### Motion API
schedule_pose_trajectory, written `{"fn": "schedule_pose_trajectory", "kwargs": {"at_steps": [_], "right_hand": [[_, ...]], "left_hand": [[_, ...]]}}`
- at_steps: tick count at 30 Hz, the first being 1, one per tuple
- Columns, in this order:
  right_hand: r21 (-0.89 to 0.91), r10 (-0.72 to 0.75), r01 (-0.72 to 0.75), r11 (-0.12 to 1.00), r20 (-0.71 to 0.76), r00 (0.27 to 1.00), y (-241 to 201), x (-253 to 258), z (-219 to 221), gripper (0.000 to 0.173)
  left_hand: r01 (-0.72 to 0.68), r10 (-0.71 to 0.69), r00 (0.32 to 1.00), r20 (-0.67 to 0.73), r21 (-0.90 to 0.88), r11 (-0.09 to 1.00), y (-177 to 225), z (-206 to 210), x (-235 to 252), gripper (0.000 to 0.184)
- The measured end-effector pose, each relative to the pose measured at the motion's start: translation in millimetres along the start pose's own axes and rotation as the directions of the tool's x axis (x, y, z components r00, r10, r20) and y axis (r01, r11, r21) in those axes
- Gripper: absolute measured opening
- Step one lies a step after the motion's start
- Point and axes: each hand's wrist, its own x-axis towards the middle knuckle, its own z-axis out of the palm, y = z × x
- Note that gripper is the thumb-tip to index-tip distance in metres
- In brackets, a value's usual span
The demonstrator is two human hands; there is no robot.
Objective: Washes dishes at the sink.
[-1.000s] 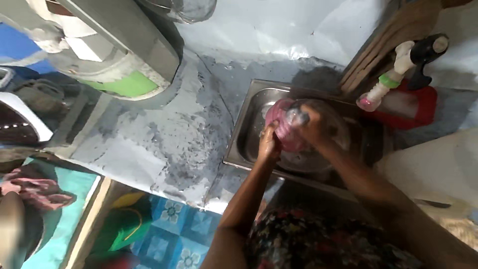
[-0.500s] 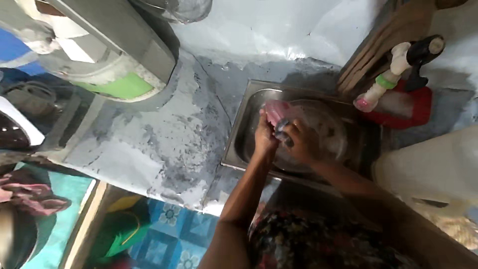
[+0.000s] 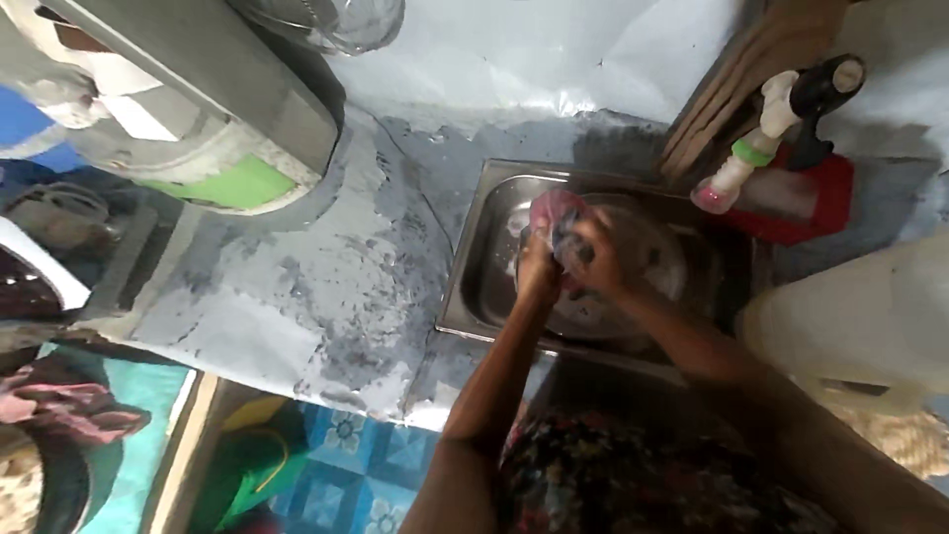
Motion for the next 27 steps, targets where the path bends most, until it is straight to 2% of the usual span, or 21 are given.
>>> {"fn": "schedule_pose_trajectory", "kwargs": {"at_steps": [2,3,5,8,9,10,11,13,14,15,17,19,21,22,24,25,26,27], "right_hand": [[0.141,0.09,-0.078,0.987,-0.082,0.993,-2,29,-7,0.028],[0.267,0.171,-0.142,0.953,-0.09,0.981,-5,43,-14,0.028],[0.536,0.356,-0.264,0.802,-0.074,0.931,-23,67,-30,0.023],[0.767,0.507,-0.257,0.588,-0.102,0.856,-40,82,-33,0.017],[0.776,0.522,-0.254,0.578,-0.113,0.845,-40,78,-27,0.021],[0.744,0.495,-0.238,0.624,-0.141,0.858,-36,69,-17,0.025],[0.669,0.414,-0.199,0.716,-0.177,0.893,-30,55,-7,0.029],[0.409,0.119,-0.035,0.912,-0.182,0.976,-19,21,4,0.035],[0.286,-0.015,0.05,0.957,-0.124,0.992,-14,4,7,0.04],[0.198,-0.127,0.141,0.97,-0.085,0.988,-10,-10,11,0.044],[0.082,-0.195,0.201,0.976,-0.075,0.978,-8,-17,14,0.048],[0.021,-0.141,0.144,0.989,-0.103,0.985,-11,3,7,0.038],[-0.054,-0.121,0.113,0.992,-0.184,0.975,-10,31,1,0.032],[-0.03,-0.076,0.071,0.997,-0.187,0.979,-10,46,-5,0.031],[0.213,0.135,-0.101,0.972,-0.153,0.979,-11,75,-28,0.029],[0.362,0.231,-0.157,0.919,-0.168,0.958,-10,86,-37,0.025],[0.485,0.302,-0.183,0.855,-0.179,0.936,-11,92,-45,0.02],[0.535,0.324,-0.187,0.824,-0.173,0.93,-16,89,-51,0.02]], "left_hand": [[-0.081,0.074,0.992,0.101,0.066,0.994,-8,-5,-2,0.034],[-0.12,0.109,0.984,0.144,0.067,0.991,-11,-9,-1,0.032],[-0.158,0.146,0.975,0.168,0.062,0.985,-15,-15,-1,0.023],[-0.162,0.156,0.975,0.155,0.025,0.986,-20,-13,-6,0.014],[-0.163,0.162,0.973,0.163,-0.005,0.987,-20,-10,-8,0.015],[-0.161,0.165,0.973,0.16,-0.036,0.986,-19,-6,-11,0.016],[-0.149,0.158,0.978,0.136,-0.073,0.986,-17,-2,-12,0.016],[-0.087,0.095,0.995,0.043,-0.155,0.984,-8,7,-16,0.016],[-0.043,0.037,0.999,-0.04,-0.162,0.986,-3,11,-18,0.014],[-0.004,-0.01,0.994,-0.108,-0.13,0.992,1,13,-23,0.015],[0.002,-0.009,0.997,-0.08,-0.077,0.997,-3,11,-31,0.018],[-0.024,0.026,0.999,0.019,-0.066,0.998,-9,14,-29,0.019],[-0.014,0.018,0.998,0.055,-0.059,0.998,-7,18,-22,0.017],[-0.019,0.022,0.996,0.084,-0.036,0.999,-6,18,-21,0.017],[-0.072,0.059,0.983,0.174,0.066,0.995,-3,10,-21,0.012],[-0.115,0.087,0.97,0.228,0.113,0.987,-2,4,-22,0.011],[-0.163,0.121,0.957,0.262,0.146,0.976,0,-1,-22,0.02],[-0.196,0.143,0.952,0.272,0.176,0.965,1,-4,-23,0.029]]}}
